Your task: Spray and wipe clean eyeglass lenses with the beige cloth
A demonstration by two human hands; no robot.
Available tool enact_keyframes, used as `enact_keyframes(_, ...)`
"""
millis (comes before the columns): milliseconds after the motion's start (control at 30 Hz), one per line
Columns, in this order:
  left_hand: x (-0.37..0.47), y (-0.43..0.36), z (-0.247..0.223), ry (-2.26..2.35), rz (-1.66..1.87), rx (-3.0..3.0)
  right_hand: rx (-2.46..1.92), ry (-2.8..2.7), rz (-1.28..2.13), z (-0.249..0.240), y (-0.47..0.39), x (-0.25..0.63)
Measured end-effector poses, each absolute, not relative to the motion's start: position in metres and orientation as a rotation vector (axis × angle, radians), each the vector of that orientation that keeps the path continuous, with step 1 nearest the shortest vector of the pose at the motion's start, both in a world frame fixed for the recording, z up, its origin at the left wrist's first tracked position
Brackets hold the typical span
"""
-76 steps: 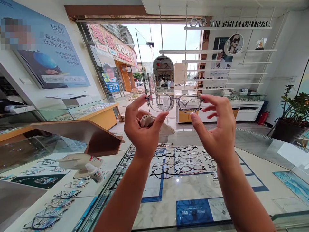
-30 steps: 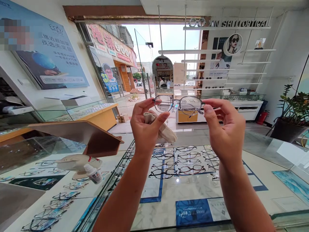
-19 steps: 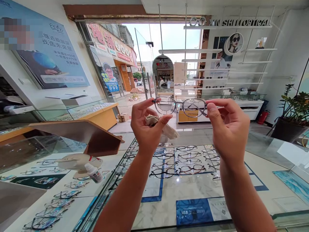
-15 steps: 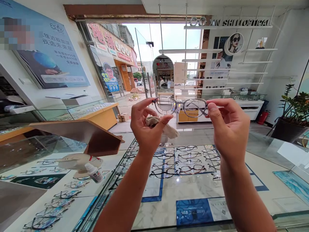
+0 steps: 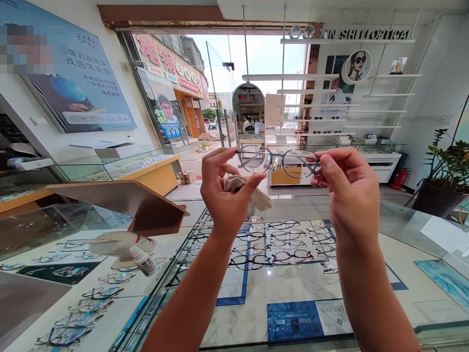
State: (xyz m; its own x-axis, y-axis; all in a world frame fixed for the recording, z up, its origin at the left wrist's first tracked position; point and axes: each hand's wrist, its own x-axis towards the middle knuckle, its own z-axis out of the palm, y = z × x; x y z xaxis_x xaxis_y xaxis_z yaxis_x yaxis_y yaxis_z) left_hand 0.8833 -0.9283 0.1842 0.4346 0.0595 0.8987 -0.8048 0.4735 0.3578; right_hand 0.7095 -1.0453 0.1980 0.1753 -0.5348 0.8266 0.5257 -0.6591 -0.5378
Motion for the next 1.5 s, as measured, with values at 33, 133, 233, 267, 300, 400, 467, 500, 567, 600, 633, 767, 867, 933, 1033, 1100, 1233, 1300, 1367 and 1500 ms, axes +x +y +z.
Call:
enact_keyframes(33,0.883,-0.928,0.184,-0.972,0.658,0.929,-1.621,0.009,-1.609,0.198,-1.047,0.710)
enact_keyframes(133,0.881,-0.928,0.184,-0.975,0.681,0.920,-1.637,0.025,-1.592,0.197,-1.052,0.712)
enact_keyframes(233,0.877,-0.927,0.183,-0.974,0.643,0.925,-1.650,0.034,-1.562,0.196,-1.057,0.714)
enact_keyframes(267,0.875,-0.927,0.183,-0.976,0.626,0.930,-1.644,0.035,-1.558,0.195,-1.058,0.715)
enact_keyframes(300,0.874,-0.927,0.183,-0.981,0.609,0.936,-1.630,0.035,-1.555,0.195,-1.059,0.716)
enact_keyframes(400,0.871,-0.925,0.183,-1.002,0.580,0.928,-1.580,0.039,-1.545,0.194,-1.062,0.719)
enact_keyframes(467,0.870,-0.925,0.184,-1.004,0.572,0.909,-1.584,0.041,-1.540,0.194,-1.062,0.720)
enact_keyframes(500,0.870,-0.924,0.185,-0.997,0.561,0.904,-1.593,0.041,-1.539,0.194,-1.061,0.720)
enact_keyframes(567,0.871,-0.924,0.186,-0.972,0.499,0.904,-1.595,0.029,-1.541,0.195,-1.060,0.720)
enact_keyframes(600,0.873,-0.925,0.186,-0.958,0.444,0.901,-1.584,0.018,-1.544,0.196,-1.059,0.720)
enact_keyframes(633,0.875,-0.925,0.187,-0.942,0.367,0.894,-1.575,0.006,-1.547,0.197,-1.057,0.719)
enact_keyframes(767,0.883,-0.925,0.189,-0.901,-0.070,0.832,-1.643,-0.051,-1.567,0.199,-1.052,0.714)
enact_keyframes(867,0.883,-0.924,0.192,-0.907,-0.428,0.807,-1.801,-0.092,-1.568,0.200,-1.049,0.714)
enact_keyframes(933,0.879,-0.924,0.194,-0.901,-0.607,0.795,-1.898,-0.126,-1.561,0.200,-1.047,0.716)
enact_keyframes(1033,0.872,-0.925,0.193,-0.875,-0.792,0.790,-1.969,-0.181,-1.580,0.199,-1.046,0.720)
enact_keyframes(1100,0.869,-0.926,0.192,-0.833,-0.891,0.792,-1.983,-0.193,-1.609,0.198,-1.045,0.721)
enact_keyframes(1233,0.866,-0.926,0.189,-0.716,-1.057,0.787,-1.991,-0.200,-1.634,0.195,-1.045,0.719)
enact_keyframes(1300,0.863,-0.925,0.189,-0.694,-1.119,0.785,-1.997,-0.216,-1.635,0.194,-1.045,0.718)
enact_keyframes(1367,0.860,-0.923,0.188,-0.697,-1.153,0.786,-1.990,-0.243,-1.633,0.194,-1.045,0.717)
enact_keyframes(1500,0.854,-0.921,0.178,-0.734,-1.162,0.812,-1.947,-0.249,-1.555,0.189,-1.046,0.719)
